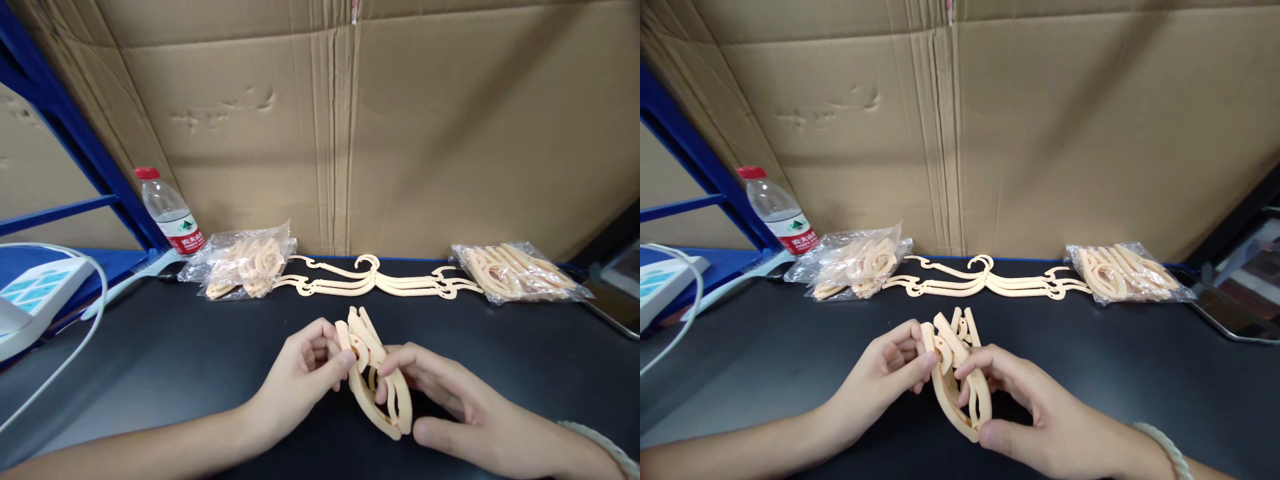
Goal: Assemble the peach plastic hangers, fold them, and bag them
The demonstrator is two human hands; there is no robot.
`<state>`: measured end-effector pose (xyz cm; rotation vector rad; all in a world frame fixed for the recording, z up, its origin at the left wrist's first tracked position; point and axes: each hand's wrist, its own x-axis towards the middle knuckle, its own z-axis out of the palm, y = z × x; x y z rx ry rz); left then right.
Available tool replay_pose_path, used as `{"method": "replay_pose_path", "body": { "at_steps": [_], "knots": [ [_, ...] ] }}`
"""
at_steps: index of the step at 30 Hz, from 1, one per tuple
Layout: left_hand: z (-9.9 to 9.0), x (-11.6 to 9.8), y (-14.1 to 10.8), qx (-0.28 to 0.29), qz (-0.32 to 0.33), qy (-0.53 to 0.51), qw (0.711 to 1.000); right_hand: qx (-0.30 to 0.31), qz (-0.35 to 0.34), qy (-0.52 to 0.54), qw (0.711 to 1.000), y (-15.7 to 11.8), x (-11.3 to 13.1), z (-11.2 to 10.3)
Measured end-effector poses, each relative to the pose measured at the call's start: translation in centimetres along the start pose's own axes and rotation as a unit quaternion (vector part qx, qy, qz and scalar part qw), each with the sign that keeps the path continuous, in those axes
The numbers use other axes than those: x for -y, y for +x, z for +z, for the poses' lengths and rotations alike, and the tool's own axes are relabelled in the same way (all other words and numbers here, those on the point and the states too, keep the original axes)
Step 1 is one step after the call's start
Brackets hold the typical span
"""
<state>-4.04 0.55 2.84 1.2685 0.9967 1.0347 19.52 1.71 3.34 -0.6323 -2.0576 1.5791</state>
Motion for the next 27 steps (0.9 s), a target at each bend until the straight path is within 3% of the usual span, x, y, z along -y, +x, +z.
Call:
{"method": "replay_pose_path", "body": {
  "at_steps": [6,8,10,12,14,16,18,27],
  "knots": [
    [0.2,0.5,0.2,0.006,0.001,-0.006,1.000,-0.001,0.008,-0.133,0.991,-0.4,0.0,-0.2],
    [0.0,0.4,0.2,0.007,0.014,0.004,1.000,-0.030,0.006,-0.129,0.991,-0.3,0.0,-0.6],
    [-0.3,0.1,0.0,-0.002,0.060,0.078,0.995,-0.085,0.000,-0.107,0.991,-0.1,-0.3,-1.1],
    [-0.6,-0.3,-0.3,0.028,0.135,0.216,0.967,-0.142,0.012,-0.107,0.984,0.0,-0.7,-1.9],
    [-0.8,-0.7,-0.6,0.113,0.200,0.359,0.905,-0.177,0.035,-0.152,0.972,0.1,-1.2,-2.5],
    [-0.8,-1.0,-0.8,0.202,0.223,0.453,0.839,-0.180,0.050,-0.221,0.957,0.1,-1.7,-2.9],
    [-0.9,-1.1,-0.8,0.245,0.212,0.502,0.802,-0.166,0.054,-0.283,0.943,0.1,-2.0,-3.0],
    [-1.9,0.3,-0.6,0.227,0.193,0.534,0.791,-0.099,0.058,-0.434,0.894,0.2,-2.0,-2.1]
  ]
}}
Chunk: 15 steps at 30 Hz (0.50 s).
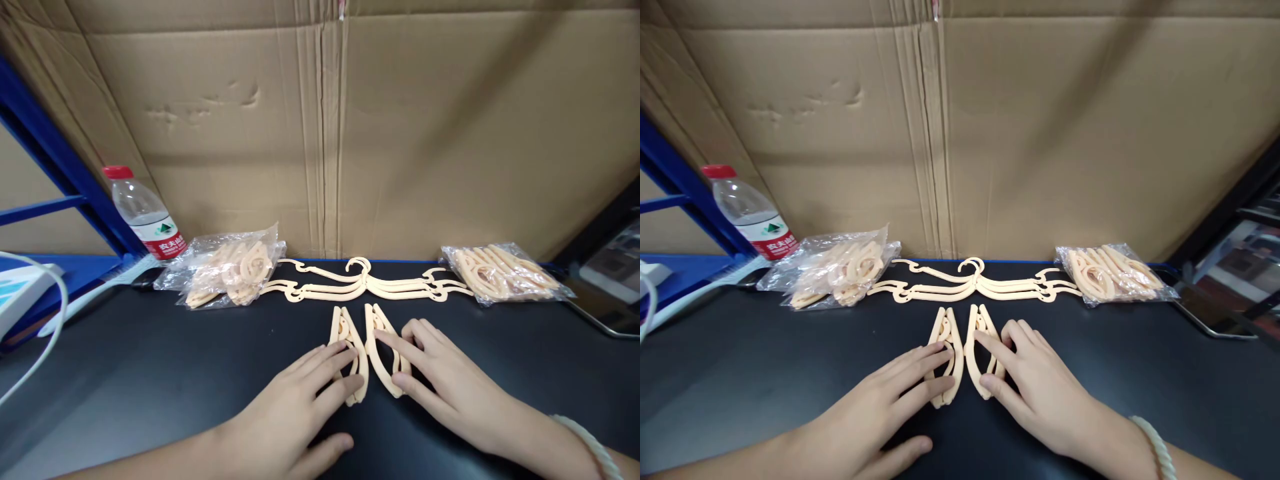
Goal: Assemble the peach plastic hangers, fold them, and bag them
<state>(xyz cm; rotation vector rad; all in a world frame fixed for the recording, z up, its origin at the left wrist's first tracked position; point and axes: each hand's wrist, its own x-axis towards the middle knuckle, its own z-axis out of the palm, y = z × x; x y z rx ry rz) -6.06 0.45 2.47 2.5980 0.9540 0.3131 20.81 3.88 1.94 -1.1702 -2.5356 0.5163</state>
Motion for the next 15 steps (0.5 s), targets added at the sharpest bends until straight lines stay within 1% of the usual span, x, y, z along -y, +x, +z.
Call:
{"method": "replay_pose_path", "body": {
  "at_steps": [4,9,11,15],
  "knots": [
    [0.1,0.3,-0.2,-0.013,-0.001,-0.010,1.000,0.010,-0.014,-0.015,1.000,0.1,0.0,0.1],
    [0.0,0.7,-0.2,-0.027,0.005,-0.007,1.000,-0.009,-0.030,-0.004,0.999,0.3,-0.4,0.0],
    [-0.1,1.1,-0.2,-0.046,0.006,0.012,0.999,-0.047,-0.033,0.000,0.998,0.5,-1.3,-0.2],
    [-0.1,2.1,-0.1,-0.098,0.002,0.053,0.994,-0.164,-0.037,-0.040,0.985,1.3,-4.6,-0.8]
  ]
}}
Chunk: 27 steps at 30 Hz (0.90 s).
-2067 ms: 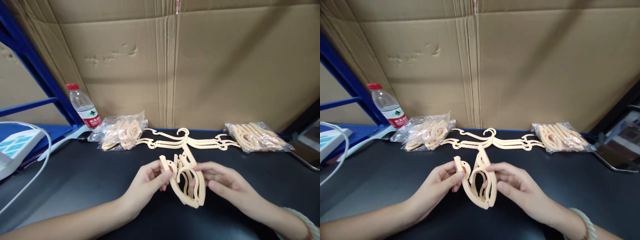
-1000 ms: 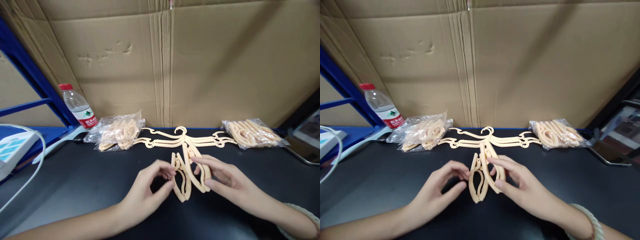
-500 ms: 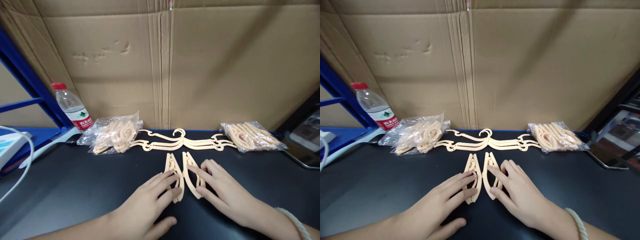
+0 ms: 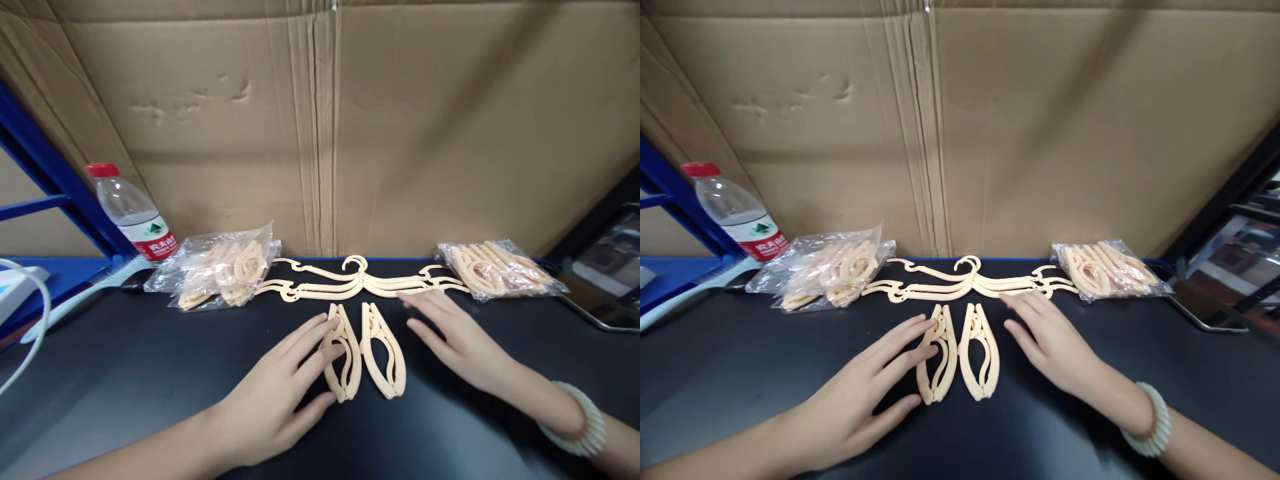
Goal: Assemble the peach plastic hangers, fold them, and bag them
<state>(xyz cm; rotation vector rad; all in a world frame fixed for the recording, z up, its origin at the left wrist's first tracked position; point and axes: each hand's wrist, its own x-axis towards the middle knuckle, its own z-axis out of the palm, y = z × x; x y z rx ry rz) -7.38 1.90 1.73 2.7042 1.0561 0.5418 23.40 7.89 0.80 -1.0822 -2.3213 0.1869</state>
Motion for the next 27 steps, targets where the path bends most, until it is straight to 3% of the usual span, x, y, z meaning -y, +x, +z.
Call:
{"method": "replay_pose_path", "body": {
  "at_steps": [3,7,18,27],
  "knots": [
    [0.1,0.6,0.1,-0.010,-0.025,-0.005,1.000,-0.043,-0.006,-0.040,0.998,0.4,-2.5,0.1],
    [0.0,0.7,0.2,-0.013,-0.042,-0.030,0.999,-0.036,-0.009,-0.058,0.998,0.5,-4.1,0.6],
    [-0.2,0.4,0.1,-0.004,-0.033,-0.008,0.999,-0.016,-0.006,-0.075,0.997,0.6,-4.5,1.0],
    [0.0,0.7,-0.2,-0.036,-0.015,-0.009,0.999,-0.031,0.024,0.004,0.999,0.9,-3.7,0.8]
  ]
}}
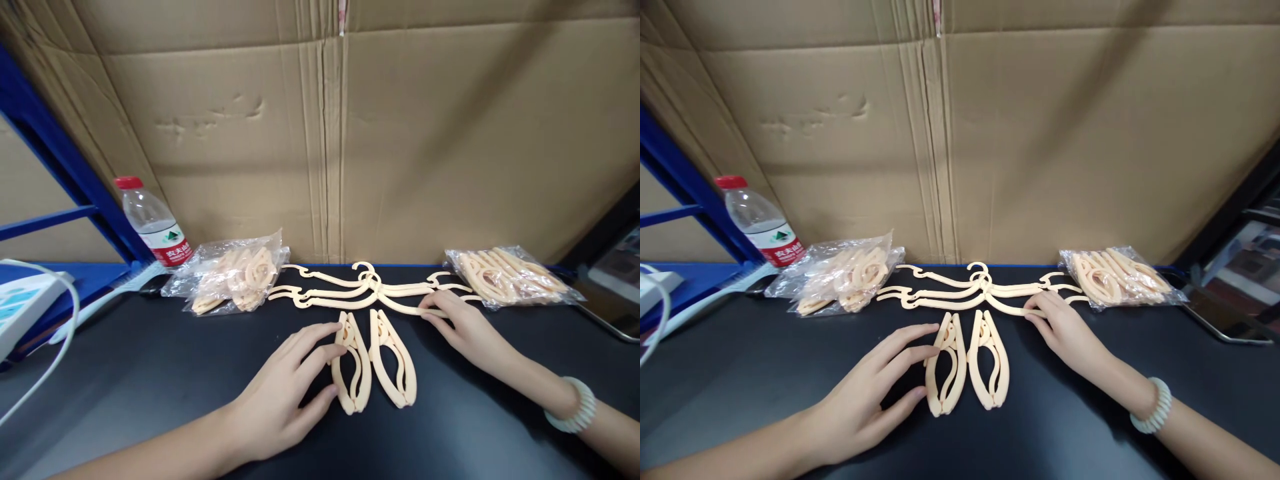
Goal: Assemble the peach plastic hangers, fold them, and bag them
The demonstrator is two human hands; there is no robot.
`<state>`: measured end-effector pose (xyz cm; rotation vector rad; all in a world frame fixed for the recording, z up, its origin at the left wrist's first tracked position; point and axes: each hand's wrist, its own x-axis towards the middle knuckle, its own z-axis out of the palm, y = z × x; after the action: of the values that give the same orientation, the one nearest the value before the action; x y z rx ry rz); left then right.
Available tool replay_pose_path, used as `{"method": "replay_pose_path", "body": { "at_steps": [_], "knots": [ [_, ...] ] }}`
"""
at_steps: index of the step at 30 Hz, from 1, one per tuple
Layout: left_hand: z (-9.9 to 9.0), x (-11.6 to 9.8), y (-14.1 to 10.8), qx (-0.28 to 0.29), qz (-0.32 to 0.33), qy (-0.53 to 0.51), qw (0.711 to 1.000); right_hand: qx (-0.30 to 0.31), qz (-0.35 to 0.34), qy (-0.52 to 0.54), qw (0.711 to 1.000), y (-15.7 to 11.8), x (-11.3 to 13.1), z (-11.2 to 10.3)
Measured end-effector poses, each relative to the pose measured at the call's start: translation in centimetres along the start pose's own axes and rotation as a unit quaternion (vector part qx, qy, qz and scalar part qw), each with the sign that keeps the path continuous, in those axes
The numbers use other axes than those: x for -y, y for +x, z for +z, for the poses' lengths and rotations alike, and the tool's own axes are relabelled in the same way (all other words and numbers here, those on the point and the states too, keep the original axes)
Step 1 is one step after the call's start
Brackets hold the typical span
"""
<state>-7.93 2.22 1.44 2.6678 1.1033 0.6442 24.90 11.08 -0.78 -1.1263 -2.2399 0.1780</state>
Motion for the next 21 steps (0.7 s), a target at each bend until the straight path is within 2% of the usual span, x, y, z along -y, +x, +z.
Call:
{"method": "replay_pose_path", "body": {
  "at_steps": [4,7,14,21],
  "knots": [
    [-0.1,-0.1,0.0,-0.038,-0.016,-0.039,0.998,-0.014,0.027,0.022,0.999,0.0,0.2,-0.2],
    [-0.1,-0.1,0.0,-0.092,-0.041,-0.084,0.991,-0.052,0.027,0.005,0.998,0.0,0.2,-0.6],
    [0.2,-0.2,0.1,-0.190,-0.162,-0.220,0.943,-0.172,0.013,-0.032,0.985,0.1,0.9,-2.2],
    [0.4,-0.1,0.0,-0.159,-0.179,-0.238,0.941,-0.218,0.071,0.013,0.973,-0.4,1.7,-2.1]
  ]
}}
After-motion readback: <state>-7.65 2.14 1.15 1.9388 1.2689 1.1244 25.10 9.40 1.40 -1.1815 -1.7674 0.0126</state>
